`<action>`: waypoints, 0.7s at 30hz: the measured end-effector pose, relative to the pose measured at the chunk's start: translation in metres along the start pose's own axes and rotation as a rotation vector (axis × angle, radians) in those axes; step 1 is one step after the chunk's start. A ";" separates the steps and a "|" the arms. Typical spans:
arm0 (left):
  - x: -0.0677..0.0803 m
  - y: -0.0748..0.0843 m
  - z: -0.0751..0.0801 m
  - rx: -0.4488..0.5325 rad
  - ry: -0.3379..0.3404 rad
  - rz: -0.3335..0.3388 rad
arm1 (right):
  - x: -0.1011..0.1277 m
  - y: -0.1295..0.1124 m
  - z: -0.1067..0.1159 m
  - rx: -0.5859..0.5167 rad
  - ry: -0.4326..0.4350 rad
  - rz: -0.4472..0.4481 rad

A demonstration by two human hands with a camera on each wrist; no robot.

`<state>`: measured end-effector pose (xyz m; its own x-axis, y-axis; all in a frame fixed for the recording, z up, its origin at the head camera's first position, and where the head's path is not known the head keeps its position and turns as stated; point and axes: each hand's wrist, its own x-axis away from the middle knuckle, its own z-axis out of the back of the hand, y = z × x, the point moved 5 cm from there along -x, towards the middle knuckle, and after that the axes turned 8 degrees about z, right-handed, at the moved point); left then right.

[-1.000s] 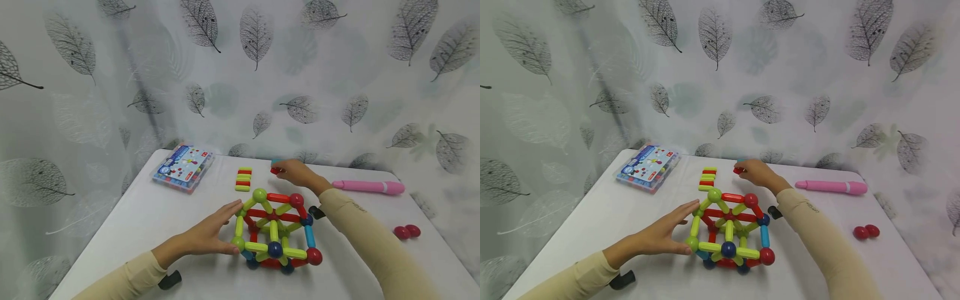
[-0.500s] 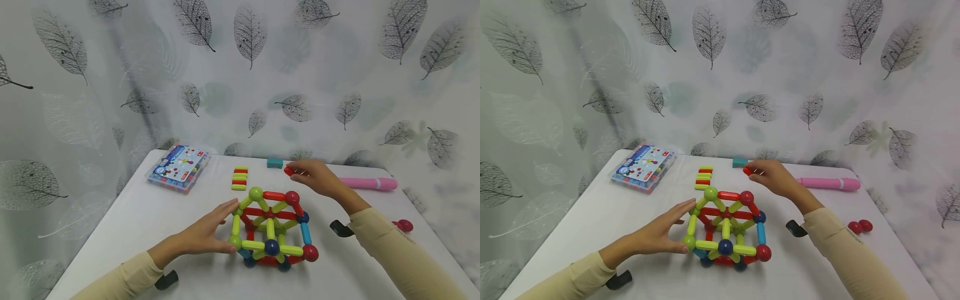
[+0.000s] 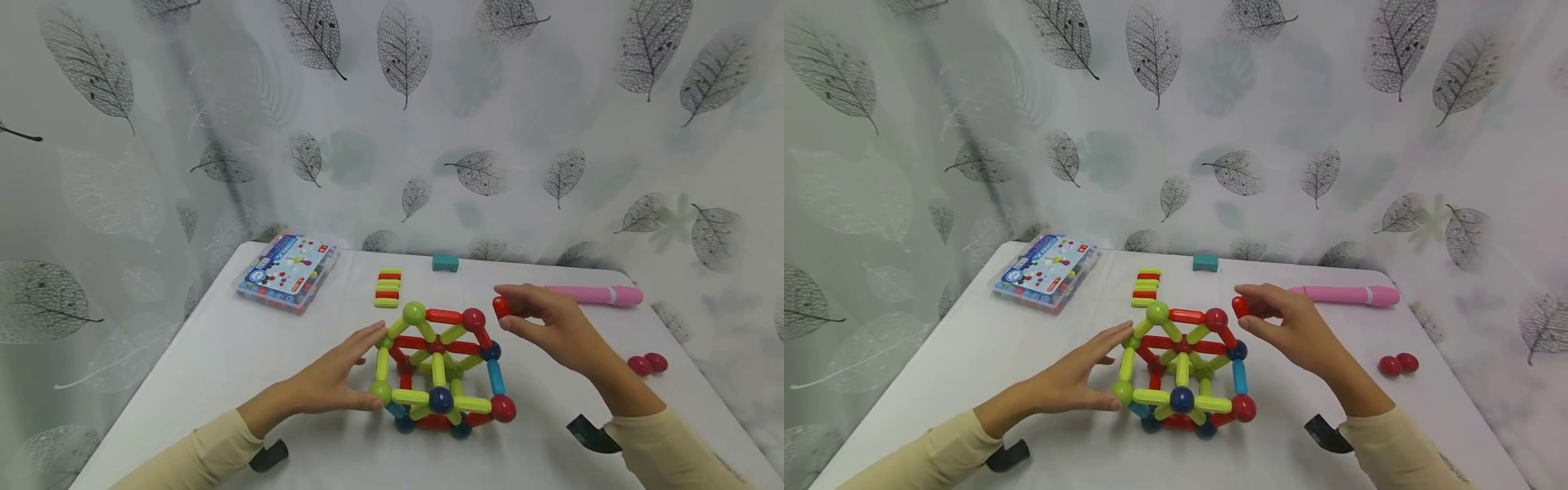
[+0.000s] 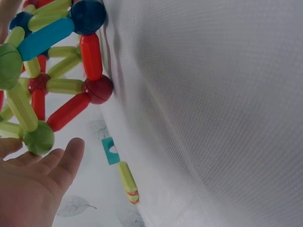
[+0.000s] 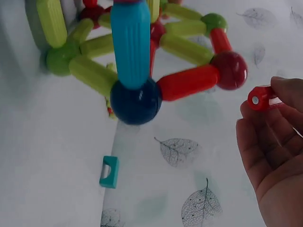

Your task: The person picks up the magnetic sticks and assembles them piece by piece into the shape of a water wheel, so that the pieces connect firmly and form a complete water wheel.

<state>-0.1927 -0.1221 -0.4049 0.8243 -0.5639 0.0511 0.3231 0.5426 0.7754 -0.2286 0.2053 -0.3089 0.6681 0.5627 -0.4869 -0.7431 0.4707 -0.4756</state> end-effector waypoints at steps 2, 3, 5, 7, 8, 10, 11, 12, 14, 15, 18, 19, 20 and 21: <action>0.000 0.000 0.000 0.003 0.000 -0.004 | 0.006 -0.009 -0.003 -0.065 0.002 0.006; 0.000 0.000 0.000 0.004 0.001 -0.006 | 0.009 -0.013 -0.005 -0.099 0.000 0.014; -0.001 0.000 0.000 0.005 -0.001 -0.009 | 0.013 -0.020 -0.010 -0.173 -0.011 0.028; -0.001 0.001 0.000 0.005 -0.003 -0.009 | 0.016 -0.027 -0.015 -0.253 -0.031 0.042; -0.001 0.001 0.000 0.004 -0.003 -0.009 | 0.017 -0.030 -0.019 -0.289 -0.043 0.040; -0.001 0.000 0.000 0.002 -0.003 -0.008 | 0.020 -0.035 -0.025 -0.342 -0.066 0.029; -0.001 0.000 0.000 0.000 -0.003 -0.009 | 0.021 -0.036 -0.029 -0.358 -0.079 0.016; -0.001 0.000 0.000 -0.001 -0.003 -0.010 | 0.022 -0.037 -0.033 -0.371 -0.093 0.002; -0.001 0.000 0.000 -0.004 -0.002 -0.015 | 0.024 -0.038 -0.041 -0.381 -0.124 -0.037; -0.002 0.000 0.000 -0.005 -0.002 -0.017 | 0.025 -0.039 -0.045 -0.381 -0.143 -0.051; -0.002 0.000 0.000 -0.003 -0.004 -0.018 | 0.027 -0.039 -0.056 -0.403 -0.192 -0.086; -0.002 -0.001 0.000 -0.001 -0.004 -0.017 | 0.028 -0.039 -0.059 -0.410 -0.202 -0.094; -0.002 -0.001 0.000 -0.001 -0.004 -0.016 | 0.028 -0.040 -0.061 -0.420 -0.210 -0.099; -0.002 -0.001 0.000 0.001 -0.004 -0.017 | 0.028 -0.039 -0.064 -0.435 -0.214 -0.105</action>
<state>-0.1945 -0.1218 -0.4054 0.8166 -0.5757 0.0406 0.3367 0.5323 0.7767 -0.1782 0.1592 -0.3504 0.6815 0.6758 -0.2807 -0.5573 0.2307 -0.7976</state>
